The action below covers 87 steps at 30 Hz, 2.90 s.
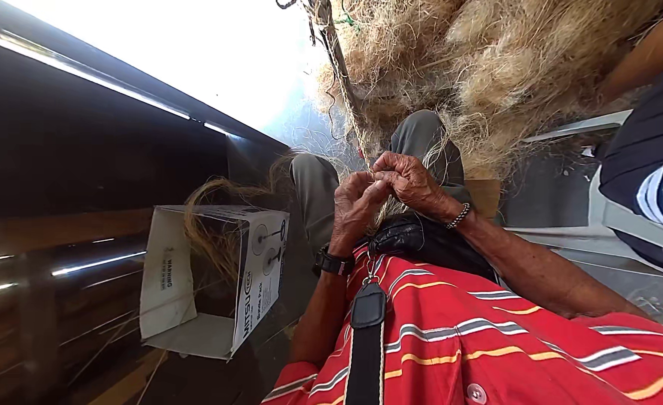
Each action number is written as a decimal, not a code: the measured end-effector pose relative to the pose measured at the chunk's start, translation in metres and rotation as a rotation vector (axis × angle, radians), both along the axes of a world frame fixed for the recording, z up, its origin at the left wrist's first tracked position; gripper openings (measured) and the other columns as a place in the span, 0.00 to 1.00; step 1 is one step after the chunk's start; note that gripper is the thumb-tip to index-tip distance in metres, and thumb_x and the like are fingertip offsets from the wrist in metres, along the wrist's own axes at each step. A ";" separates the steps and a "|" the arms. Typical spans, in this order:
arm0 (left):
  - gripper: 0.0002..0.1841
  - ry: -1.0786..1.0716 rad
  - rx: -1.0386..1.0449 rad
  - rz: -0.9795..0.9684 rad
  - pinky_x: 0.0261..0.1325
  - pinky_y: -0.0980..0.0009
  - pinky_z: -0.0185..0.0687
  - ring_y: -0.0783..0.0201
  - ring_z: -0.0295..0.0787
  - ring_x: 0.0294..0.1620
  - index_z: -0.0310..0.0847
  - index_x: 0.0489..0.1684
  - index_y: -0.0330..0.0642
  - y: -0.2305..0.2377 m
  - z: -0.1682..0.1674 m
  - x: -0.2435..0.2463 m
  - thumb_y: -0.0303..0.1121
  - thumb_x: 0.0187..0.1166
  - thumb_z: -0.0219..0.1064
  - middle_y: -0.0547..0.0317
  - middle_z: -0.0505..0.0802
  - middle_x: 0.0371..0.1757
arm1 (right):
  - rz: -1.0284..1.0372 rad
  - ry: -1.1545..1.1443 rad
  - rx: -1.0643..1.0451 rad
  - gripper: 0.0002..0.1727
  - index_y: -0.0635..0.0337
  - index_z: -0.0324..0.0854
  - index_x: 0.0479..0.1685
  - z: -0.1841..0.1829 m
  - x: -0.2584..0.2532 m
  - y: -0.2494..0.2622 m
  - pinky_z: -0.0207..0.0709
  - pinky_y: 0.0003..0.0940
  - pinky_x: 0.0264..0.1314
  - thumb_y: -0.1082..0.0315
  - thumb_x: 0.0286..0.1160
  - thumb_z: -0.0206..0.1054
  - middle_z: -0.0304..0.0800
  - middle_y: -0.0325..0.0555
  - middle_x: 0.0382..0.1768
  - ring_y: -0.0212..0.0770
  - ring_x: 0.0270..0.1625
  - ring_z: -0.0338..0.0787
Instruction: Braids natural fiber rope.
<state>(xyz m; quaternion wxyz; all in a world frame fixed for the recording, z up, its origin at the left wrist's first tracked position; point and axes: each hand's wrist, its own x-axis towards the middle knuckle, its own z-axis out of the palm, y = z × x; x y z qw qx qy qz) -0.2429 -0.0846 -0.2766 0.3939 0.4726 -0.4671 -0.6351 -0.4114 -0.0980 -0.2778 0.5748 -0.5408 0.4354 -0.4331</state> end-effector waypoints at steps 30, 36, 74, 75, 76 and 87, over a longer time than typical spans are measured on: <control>0.07 -0.333 -0.069 -0.060 0.16 0.75 0.65 0.70 0.69 0.13 0.86 0.35 0.43 -0.006 -0.009 0.011 0.32 0.83 0.65 0.60 0.81 0.20 | 0.118 0.131 0.070 0.09 0.60 0.80 0.34 -0.020 -0.018 -0.003 0.64 0.26 0.15 0.70 0.86 0.60 0.74 0.42 0.15 0.33 0.13 0.70; 0.05 0.141 0.066 -0.078 0.14 0.82 0.67 0.76 0.68 0.12 0.83 0.41 0.46 -0.009 -0.011 0.013 0.30 0.85 0.61 0.64 0.81 0.22 | 0.237 -0.149 0.238 0.10 0.61 0.82 0.39 -0.029 -0.047 -0.001 0.59 0.18 0.10 0.70 0.88 0.58 0.77 0.43 0.15 0.27 0.10 0.68; 0.04 -0.311 -0.312 -0.004 0.23 0.81 0.74 0.76 0.77 0.20 0.88 0.40 0.36 -0.009 0.011 0.005 0.23 0.81 0.66 0.62 0.89 0.30 | -0.010 0.132 0.067 0.03 0.62 0.85 0.40 0.028 -0.008 0.009 0.63 0.23 0.13 0.76 0.77 0.67 0.80 0.43 0.17 0.32 0.13 0.71; 0.04 -0.313 -0.307 -0.006 0.23 0.81 0.73 0.76 0.76 0.20 0.88 0.40 0.37 -0.007 0.009 0.006 0.23 0.81 0.66 0.62 0.89 0.30 | -0.034 0.148 0.047 0.03 0.62 0.86 0.39 0.024 -0.006 0.006 0.64 0.23 0.16 0.77 0.76 0.67 0.81 0.41 0.19 0.30 0.14 0.71; 0.04 -0.315 -0.301 -0.004 0.22 0.81 0.72 0.76 0.75 0.19 0.88 0.40 0.38 -0.006 0.009 0.006 0.24 0.81 0.66 0.62 0.88 0.29 | -0.052 0.153 0.031 0.04 0.62 0.87 0.39 0.021 -0.005 0.004 0.64 0.22 0.17 0.77 0.75 0.67 0.81 0.41 0.19 0.29 0.15 0.71; 0.08 0.015 0.037 0.047 0.16 0.82 0.66 0.77 0.69 0.13 0.86 0.40 0.44 -0.003 -0.005 0.010 0.28 0.86 0.60 0.64 0.88 0.26 | -0.018 0.095 0.066 0.07 0.62 0.85 0.35 0.013 -0.004 0.003 0.64 0.20 0.16 0.79 0.78 0.63 0.86 0.42 0.21 0.28 0.15 0.73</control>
